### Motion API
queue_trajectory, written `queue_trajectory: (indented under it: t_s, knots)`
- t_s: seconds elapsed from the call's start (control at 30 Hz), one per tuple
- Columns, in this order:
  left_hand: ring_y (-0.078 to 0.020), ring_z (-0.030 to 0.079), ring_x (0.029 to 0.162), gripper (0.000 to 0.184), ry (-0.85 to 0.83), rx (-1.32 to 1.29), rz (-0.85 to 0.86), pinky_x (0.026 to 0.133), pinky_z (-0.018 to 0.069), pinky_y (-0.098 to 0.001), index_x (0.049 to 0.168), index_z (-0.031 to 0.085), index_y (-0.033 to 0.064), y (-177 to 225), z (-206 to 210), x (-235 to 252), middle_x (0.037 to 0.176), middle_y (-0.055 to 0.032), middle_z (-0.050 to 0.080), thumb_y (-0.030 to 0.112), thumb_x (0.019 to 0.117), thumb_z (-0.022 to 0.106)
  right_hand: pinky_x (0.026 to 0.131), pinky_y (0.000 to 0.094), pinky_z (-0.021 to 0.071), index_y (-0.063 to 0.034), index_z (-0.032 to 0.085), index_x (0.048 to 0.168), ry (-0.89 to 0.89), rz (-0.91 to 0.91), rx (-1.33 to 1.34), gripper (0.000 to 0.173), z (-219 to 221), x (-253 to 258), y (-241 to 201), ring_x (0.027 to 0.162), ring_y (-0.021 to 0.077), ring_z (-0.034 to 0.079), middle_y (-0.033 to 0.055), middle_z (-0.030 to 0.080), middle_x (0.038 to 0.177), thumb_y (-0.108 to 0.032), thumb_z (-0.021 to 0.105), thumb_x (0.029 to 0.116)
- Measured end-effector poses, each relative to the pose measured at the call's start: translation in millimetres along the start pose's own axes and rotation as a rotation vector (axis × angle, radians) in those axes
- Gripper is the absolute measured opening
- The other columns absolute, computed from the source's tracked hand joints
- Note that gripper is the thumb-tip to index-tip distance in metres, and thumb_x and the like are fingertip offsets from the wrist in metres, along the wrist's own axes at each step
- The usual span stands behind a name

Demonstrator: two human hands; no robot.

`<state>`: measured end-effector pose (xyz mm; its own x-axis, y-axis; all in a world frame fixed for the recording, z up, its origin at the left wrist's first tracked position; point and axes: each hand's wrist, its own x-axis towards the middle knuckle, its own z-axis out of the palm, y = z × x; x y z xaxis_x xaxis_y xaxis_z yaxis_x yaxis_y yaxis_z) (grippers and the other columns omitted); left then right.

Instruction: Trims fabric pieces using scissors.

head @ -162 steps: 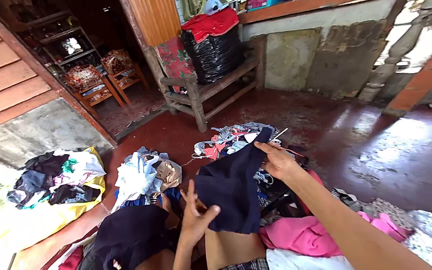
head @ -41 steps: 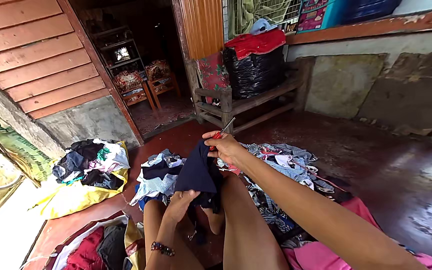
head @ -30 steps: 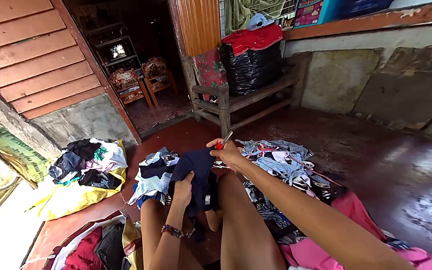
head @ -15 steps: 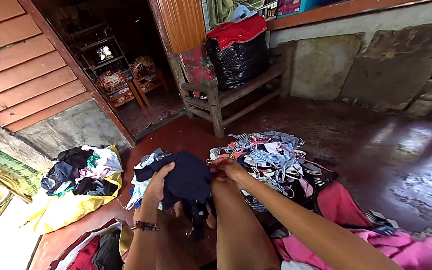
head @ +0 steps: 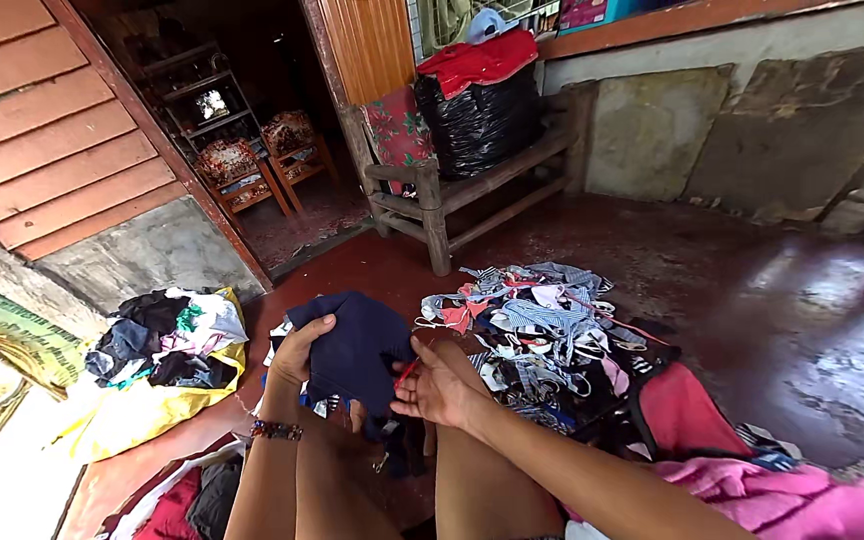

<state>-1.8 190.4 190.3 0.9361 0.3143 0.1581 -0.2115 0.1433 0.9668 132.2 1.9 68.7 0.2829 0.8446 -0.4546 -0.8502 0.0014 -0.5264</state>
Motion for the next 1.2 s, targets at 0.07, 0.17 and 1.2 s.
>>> queue_trajectory:
  t_s: [0.07, 0.17, 1.2]
  knots:
    - [-0.0129, 0.074, 0.077, 0.029, 0.002, 0.064, -0.054, 0.069, 0.0629, -0.0322, 0.107, 0.074, 0.0167, -0.9, -1.6, 0.3, 0.090, -0.0055, 0.076, 0.037, 0.0858, 0.079, 0.079, 0.0403, 0.0580, -0.0145, 0.056, 0.126, 0.001, -0.143, 0.085, 0.052, 13.1, 9.6, -7.4, 0.082, 0.0197, 0.067, 0.0059, 0.067, 0.093, -0.059, 0.052, 0.1004]
    - [-0.0133, 0.074, 0.082, 0.029, -0.041, 0.155, -0.109, 0.074, 0.0624, -0.0335, 0.111, 0.073, 0.0182, -4.6, -16.2, 1.4, 0.095, -0.0045, 0.076, 0.035, 0.0878, 0.078, 0.072, 0.0382, 0.0566, -0.0179, 0.056, 0.124, 0.053, -0.338, 0.096, 0.026, 26.1, 21.8, -35.7, 0.073, 0.0165, 0.062, 0.0027, 0.061, 0.085, -0.029, 0.063, 0.1012]
    - [-0.0330, 0.066, 0.100, 0.042, 0.590, -0.713, -0.497, 0.087, 0.0583, -0.0474, 0.139, 0.045, 0.0022, -152.0, 97.0, 60.2, 0.122, -0.0206, 0.059, 0.021, 0.1036, 0.055, 0.071, 0.0341, 0.0535, -0.0057, 0.069, 0.109, 0.233, -0.635, -0.060, 0.025, -4.0, 37.8, -91.5, 0.079, 0.0168, 0.062, 0.0086, 0.068, 0.098, 0.007, 0.070, 0.0875]
